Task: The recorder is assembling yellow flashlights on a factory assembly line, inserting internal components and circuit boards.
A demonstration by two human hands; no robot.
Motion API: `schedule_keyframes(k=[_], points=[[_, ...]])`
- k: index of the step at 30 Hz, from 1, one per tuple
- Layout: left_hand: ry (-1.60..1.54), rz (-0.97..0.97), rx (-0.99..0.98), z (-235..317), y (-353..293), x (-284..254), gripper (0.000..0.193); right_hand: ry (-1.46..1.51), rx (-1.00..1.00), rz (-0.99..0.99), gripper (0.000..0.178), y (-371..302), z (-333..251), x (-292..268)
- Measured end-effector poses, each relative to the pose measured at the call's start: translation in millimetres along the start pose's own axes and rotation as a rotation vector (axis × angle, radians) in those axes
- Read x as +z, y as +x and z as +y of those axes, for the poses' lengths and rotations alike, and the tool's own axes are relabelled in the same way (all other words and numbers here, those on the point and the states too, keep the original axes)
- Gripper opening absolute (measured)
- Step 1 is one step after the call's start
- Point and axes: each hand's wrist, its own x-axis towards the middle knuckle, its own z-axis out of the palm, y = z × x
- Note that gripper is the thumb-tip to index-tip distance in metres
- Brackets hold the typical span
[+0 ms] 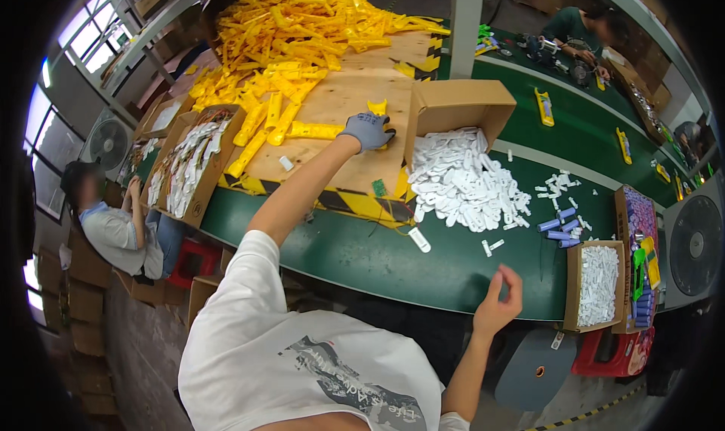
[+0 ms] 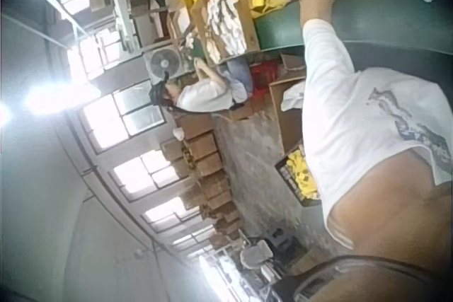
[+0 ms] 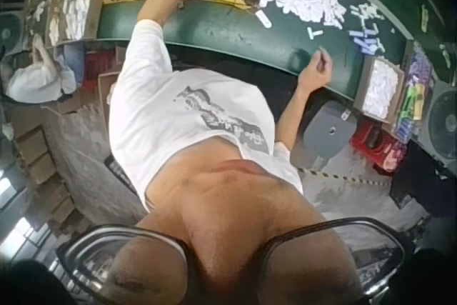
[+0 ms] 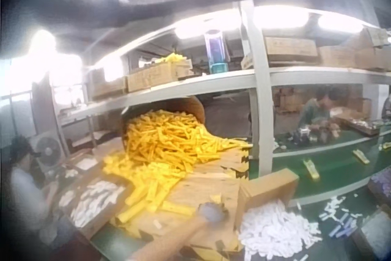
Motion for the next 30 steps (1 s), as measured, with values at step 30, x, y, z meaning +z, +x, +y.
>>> schedule_keyframes(k=[30], points=[[0.242,0.088,-0.501,-281.5,243.5,-11.6,0.094,-0.696,0.444,-0.771,0.036,-146.5,60.6,42.8]])
